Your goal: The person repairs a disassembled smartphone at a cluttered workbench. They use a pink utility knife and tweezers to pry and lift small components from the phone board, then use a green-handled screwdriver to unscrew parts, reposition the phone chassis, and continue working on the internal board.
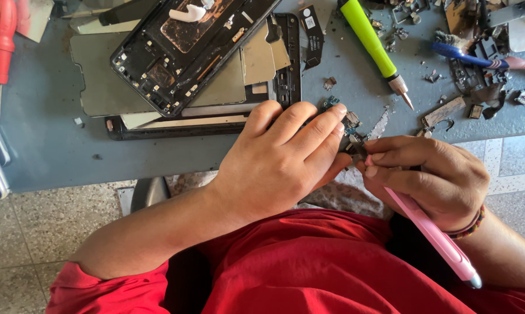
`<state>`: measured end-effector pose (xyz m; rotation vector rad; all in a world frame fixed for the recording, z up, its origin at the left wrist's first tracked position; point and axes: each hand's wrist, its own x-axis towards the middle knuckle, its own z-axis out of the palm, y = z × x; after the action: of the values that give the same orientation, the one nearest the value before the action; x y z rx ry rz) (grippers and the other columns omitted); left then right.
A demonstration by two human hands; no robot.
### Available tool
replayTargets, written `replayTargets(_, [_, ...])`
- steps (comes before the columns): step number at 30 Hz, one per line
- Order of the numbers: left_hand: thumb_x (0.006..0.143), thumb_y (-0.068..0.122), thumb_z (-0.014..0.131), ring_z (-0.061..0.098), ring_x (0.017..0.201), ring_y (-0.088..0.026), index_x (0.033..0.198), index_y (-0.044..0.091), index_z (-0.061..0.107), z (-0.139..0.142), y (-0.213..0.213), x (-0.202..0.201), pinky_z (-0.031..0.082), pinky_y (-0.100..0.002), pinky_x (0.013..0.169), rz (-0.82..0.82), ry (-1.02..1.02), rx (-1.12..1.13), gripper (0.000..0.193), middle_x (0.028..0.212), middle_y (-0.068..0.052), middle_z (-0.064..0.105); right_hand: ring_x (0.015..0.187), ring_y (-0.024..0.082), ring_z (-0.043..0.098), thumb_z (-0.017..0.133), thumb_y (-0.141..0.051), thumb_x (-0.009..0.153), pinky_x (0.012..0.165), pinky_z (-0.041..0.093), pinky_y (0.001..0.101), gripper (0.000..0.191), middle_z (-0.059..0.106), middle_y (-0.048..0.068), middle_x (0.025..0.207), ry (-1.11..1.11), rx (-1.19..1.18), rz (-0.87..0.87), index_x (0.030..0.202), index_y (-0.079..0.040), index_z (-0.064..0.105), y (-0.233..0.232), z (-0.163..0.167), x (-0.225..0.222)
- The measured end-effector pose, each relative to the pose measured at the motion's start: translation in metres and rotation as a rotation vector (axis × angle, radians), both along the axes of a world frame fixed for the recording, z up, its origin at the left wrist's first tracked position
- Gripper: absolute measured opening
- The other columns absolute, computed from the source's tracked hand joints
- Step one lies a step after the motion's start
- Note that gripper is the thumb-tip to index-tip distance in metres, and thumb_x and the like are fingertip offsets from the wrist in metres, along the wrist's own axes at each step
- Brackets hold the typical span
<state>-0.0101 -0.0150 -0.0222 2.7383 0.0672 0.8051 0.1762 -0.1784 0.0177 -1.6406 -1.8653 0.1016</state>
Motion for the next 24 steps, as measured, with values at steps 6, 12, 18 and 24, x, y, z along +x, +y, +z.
replayTargets(6, [0.109, 0.037, 0.07, 0.056, 0.119, -0.024, 0.123, 0.001, 0.072, 0.002, -0.002, 0.0, 0.043, -0.042, 0.101, 0.001, -0.005, -0.001, 0.039, 0.14, -0.009, 0.065, 0.091, 0.028, 0.076, 0.089, -0.004, 0.075, 0.069, 0.062, 0.0341, 0.022, 0.07, 0.011, 0.088, -0.004, 0.011, -0.011, 0.085, -0.006, 0.069, -0.001, 0.001, -0.001])
replayTargets(12, [0.109, 0.037, 0.071, 0.056, 0.118, -0.024, 0.123, 0.002, 0.071, 0.008, -0.003, -0.001, 0.043, -0.041, 0.099, 0.007, -0.002, 0.003, 0.038, 0.14, -0.009, 0.065, 0.088, 0.028, 0.076, 0.087, 0.002, 0.075, 0.069, 0.062, 0.0349, 0.019, 0.069, 0.012, 0.088, -0.032, 0.017, -0.058, 0.084, -0.004, 0.072, -0.001, 0.009, -0.006])
replayTargets(18, [0.107, 0.037, 0.071, 0.056, 0.116, -0.023, 0.129, 0.005, 0.067, 0.018, -0.005, -0.003, 0.043, -0.041, 0.096, -0.003, 0.007, -0.003, 0.039, 0.138, -0.008, 0.063, 0.087, 0.027, 0.074, 0.082, 0.003, 0.08, 0.074, 0.065, 0.0369, 0.021, 0.065, 0.017, 0.094, 0.218, 0.089, -0.088, 0.083, 0.005, 0.061, -0.004, 0.012, -0.002])
replayTargets(24, [0.105, 0.04, 0.069, 0.056, 0.119, -0.024, 0.126, 0.006, 0.066, 0.033, -0.006, -0.003, 0.043, -0.041, 0.096, 0.001, -0.004, -0.013, 0.04, 0.136, -0.008, 0.063, 0.084, 0.015, 0.074, 0.06, -0.012, 0.1, 0.073, 0.06, 0.0238, 0.018, 0.069, 0.013, 0.091, 0.531, -0.016, -0.128, 0.082, -0.011, 0.059, -0.033, 0.037, 0.014])
